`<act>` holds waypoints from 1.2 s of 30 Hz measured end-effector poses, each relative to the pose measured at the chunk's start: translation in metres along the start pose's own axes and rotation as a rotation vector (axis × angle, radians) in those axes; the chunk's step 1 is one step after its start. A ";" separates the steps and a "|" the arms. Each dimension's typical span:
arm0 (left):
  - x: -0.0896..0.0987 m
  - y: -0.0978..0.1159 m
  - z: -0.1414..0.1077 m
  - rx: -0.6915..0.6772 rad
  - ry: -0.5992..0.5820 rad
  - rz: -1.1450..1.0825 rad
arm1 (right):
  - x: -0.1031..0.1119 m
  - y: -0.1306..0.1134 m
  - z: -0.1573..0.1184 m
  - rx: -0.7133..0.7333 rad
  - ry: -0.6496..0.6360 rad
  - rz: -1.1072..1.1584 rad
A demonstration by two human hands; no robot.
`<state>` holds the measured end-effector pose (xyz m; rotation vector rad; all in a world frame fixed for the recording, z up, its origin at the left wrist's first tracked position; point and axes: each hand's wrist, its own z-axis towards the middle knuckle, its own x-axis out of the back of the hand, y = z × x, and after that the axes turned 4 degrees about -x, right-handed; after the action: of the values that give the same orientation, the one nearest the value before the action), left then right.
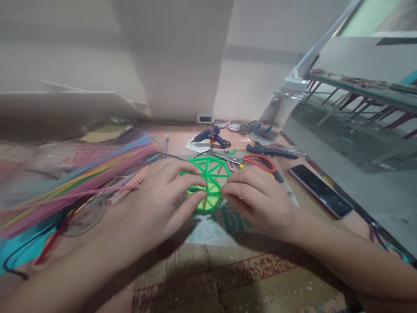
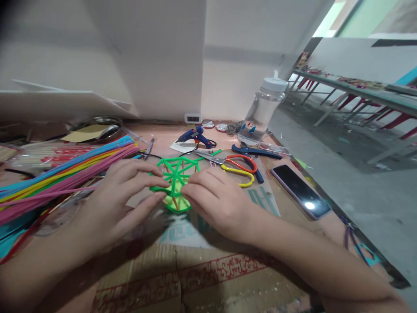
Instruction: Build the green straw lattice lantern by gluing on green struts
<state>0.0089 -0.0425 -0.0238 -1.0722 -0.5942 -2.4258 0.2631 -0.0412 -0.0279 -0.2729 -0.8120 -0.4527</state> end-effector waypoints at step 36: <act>-0.002 -0.008 0.000 0.051 -0.112 -0.008 | -0.004 -0.003 0.010 -0.062 -0.103 -0.007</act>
<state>0.0063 -0.0358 -0.0273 -1.1929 -0.6945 -2.3559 0.2532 -0.0392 -0.0239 -0.3532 -0.9011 -0.4737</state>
